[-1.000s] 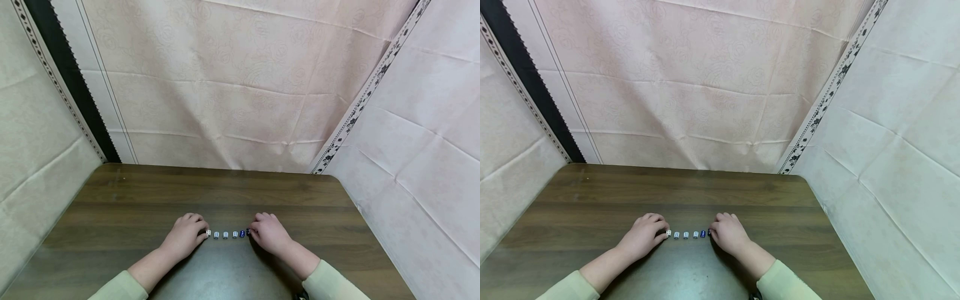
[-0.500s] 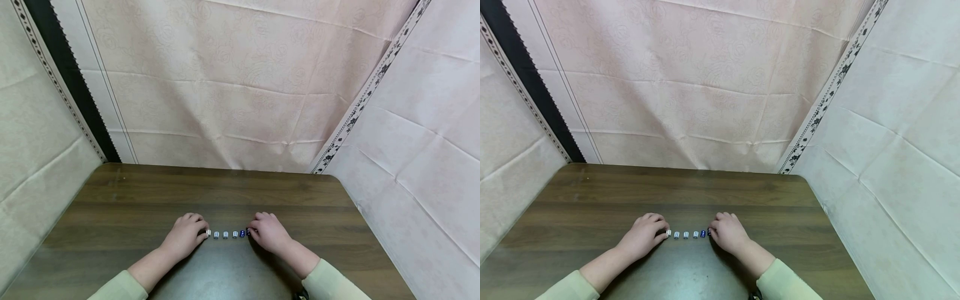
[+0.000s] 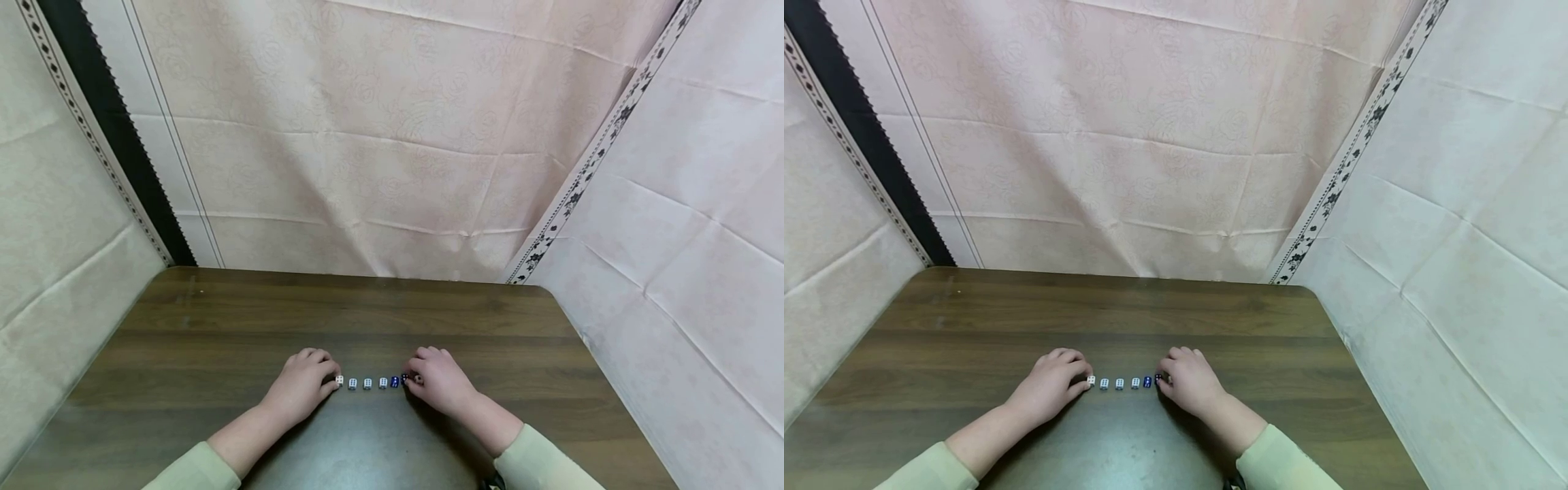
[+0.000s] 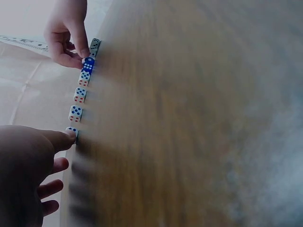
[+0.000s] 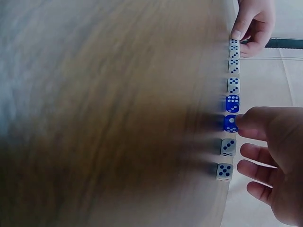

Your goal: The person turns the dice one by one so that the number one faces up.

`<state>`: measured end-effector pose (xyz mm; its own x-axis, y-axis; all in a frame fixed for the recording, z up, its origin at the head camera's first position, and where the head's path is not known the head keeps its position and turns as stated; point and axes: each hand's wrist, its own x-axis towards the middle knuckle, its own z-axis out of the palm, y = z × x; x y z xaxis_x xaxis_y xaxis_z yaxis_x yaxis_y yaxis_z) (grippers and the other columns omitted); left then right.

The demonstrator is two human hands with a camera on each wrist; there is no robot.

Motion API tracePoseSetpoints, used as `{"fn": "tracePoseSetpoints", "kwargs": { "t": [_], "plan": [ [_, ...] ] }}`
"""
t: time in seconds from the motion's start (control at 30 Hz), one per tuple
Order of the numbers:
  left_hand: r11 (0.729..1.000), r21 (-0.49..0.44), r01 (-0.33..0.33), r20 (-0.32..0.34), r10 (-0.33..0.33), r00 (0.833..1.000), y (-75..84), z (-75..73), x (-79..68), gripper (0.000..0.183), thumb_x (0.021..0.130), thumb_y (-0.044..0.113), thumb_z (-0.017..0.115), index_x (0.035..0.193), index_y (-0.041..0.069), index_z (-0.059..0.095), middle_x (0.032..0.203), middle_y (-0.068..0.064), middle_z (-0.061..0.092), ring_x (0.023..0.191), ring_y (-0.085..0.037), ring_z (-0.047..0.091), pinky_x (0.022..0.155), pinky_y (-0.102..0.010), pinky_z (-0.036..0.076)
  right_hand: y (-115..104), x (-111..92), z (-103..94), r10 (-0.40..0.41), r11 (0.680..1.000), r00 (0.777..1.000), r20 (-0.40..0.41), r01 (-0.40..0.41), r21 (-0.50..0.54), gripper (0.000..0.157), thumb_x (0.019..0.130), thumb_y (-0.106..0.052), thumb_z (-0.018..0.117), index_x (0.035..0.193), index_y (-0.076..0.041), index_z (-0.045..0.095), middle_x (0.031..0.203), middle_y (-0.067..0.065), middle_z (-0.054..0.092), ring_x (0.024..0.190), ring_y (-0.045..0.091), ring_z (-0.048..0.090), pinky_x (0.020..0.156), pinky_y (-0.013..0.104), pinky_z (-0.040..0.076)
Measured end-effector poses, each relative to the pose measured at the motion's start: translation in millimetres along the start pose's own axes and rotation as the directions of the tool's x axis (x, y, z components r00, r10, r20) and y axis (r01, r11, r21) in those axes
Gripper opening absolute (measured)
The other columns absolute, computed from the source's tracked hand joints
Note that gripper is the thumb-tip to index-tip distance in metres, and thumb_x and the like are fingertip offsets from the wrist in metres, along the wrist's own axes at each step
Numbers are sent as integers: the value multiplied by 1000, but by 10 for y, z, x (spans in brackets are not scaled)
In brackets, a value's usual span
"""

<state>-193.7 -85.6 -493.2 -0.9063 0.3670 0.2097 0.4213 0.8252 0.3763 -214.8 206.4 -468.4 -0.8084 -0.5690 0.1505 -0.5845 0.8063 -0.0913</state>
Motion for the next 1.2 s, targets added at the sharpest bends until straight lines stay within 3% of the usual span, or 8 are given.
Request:
{"fn": "tracePoseSetpoints", "kwargs": {
  "t": [1.2],
  "plan": [
    [1000, 3, 7, -2, -7, 1000, -18, -4, -16, 9, 89, 28, 75, 97, 24, 72, 109, 2, 62, 115, -29, 54, 99, -53, 40, -65, 31, 2, -83, 995, 996, -32, 81, -66, 5, 83, -20, 80, 85, -20, 76, 81, -9, 56, 75, 11, 52, 65, 27, 38]
  ]
}}
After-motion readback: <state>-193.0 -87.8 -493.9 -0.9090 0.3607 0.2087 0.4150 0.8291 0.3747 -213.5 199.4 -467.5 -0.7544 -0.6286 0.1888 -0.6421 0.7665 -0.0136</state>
